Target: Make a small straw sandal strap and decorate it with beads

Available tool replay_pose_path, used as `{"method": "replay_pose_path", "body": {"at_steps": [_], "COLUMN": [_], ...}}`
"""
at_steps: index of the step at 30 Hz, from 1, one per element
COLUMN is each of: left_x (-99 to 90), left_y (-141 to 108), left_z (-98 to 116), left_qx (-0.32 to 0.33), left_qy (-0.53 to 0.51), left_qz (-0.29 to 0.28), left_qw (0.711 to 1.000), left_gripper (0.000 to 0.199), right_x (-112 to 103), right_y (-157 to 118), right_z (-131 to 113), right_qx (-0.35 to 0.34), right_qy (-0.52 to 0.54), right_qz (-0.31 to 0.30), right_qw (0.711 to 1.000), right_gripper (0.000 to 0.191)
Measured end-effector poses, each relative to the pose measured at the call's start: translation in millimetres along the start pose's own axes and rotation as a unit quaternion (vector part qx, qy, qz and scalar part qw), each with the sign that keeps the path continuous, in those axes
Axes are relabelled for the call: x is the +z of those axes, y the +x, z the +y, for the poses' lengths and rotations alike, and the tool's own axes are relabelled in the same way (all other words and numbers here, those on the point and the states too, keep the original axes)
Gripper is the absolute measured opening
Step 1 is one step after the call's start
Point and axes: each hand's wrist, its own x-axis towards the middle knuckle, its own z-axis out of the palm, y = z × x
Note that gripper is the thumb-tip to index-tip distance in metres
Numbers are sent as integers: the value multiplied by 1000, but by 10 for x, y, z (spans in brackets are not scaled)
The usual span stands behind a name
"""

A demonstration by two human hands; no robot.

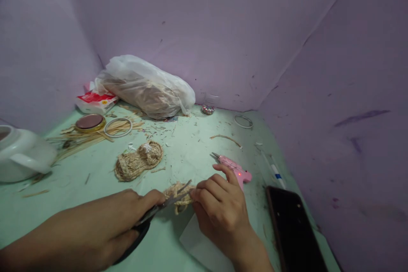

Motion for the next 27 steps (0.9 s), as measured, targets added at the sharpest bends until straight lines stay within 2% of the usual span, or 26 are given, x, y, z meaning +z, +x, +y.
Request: {"method": "replay_pose_path", "body": {"at_steps": [7, 15, 23, 27], "left_x": [19, 6, 70, 85], "left_y": [4, -6, -12, -5], "left_z": [-43, -10, -59, -79], "left_qx": [1, 0, 4, 7], "left_qy": [6, 34, 35, 28], "left_qz": [-22, 16, 4, -7], "left_qw": [1000, 999, 999, 1000], "left_gripper": [49, 48, 64, 58], "right_x": [-21, -18, -4, -19], "right_y": [5, 35, 13, 15], "right_z": [10, -64, -71, -57], "right_qx": [4, -17, 2, 7], "right_qy": [3, -16, -7, -14], "right_qz": [4, -33, -22, -17], "right_qw": [1000, 999, 1000, 1000], "right_gripper": [15, 18, 17, 16]}}
